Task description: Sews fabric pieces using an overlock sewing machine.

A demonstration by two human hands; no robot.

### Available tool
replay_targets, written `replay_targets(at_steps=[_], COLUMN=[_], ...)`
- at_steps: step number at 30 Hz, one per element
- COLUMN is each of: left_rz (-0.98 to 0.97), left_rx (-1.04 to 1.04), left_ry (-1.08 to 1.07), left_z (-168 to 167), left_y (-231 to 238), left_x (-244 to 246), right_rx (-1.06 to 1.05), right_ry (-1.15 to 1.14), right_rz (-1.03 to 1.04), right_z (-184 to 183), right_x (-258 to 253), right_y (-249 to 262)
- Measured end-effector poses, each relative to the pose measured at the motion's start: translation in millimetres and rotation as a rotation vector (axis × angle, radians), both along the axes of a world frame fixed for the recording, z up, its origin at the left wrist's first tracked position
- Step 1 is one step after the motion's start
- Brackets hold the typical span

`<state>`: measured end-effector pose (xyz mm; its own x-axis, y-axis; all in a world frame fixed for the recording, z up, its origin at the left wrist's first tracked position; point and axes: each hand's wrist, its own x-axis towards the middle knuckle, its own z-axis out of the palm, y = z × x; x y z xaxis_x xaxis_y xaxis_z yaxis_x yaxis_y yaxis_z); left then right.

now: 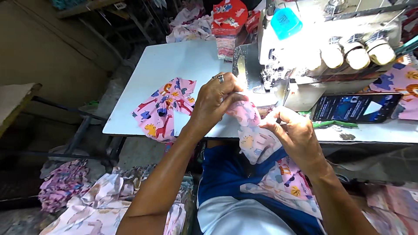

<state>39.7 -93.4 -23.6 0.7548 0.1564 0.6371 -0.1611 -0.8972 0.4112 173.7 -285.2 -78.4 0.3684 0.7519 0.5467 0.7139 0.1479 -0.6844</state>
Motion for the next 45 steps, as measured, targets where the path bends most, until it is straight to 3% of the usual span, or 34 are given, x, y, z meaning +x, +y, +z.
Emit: replay_targets(at_steps=[4, 7, 11, 26, 34, 38, 45], left_rz=[-0.061, -0.058, -0.011, 0.011, -0.153, -0.067, -0.106], left_rx=[-0.143, -0.195, -0.203, -0.271, -0.322, -0.301, -0.257], left_ry=[0.019, 0.040, 0.086, 0.079, 0.203, 0.113, 0.121], left_z=[-1.9, -0.9, 4.2, 8.2, 12.2, 7.7, 8.2], left_y=[3.0, 5.1, 3.8, -0.8, 2.8, 5.7, -2.1], left_x=[-5.0, -8.5, -8.7, -8.0, -16.3, -17.4, -19.3], right_rx=[-0.033, -0.031, -0.059, -0.070, 0.016, 0.052, 0.057], right_ry=[0.102, 0.222, 0.184, 0.025, -0.238, -0.155, -0.023], right_rz=[0.022, 0.161, 0.271, 0.046, -0.071, -0.030, 0.029], right_z=[-0.4, -3.3, -0.1, 3.8, -4.7, -3.0, 0.7], right_x=[0.9, 8.2, 14.4, 1.4, 1.2, 1.8, 6.1], right_y=[-2.1, -3.1, -3.3, -4.5, -7.6, -10.3, -15.3])
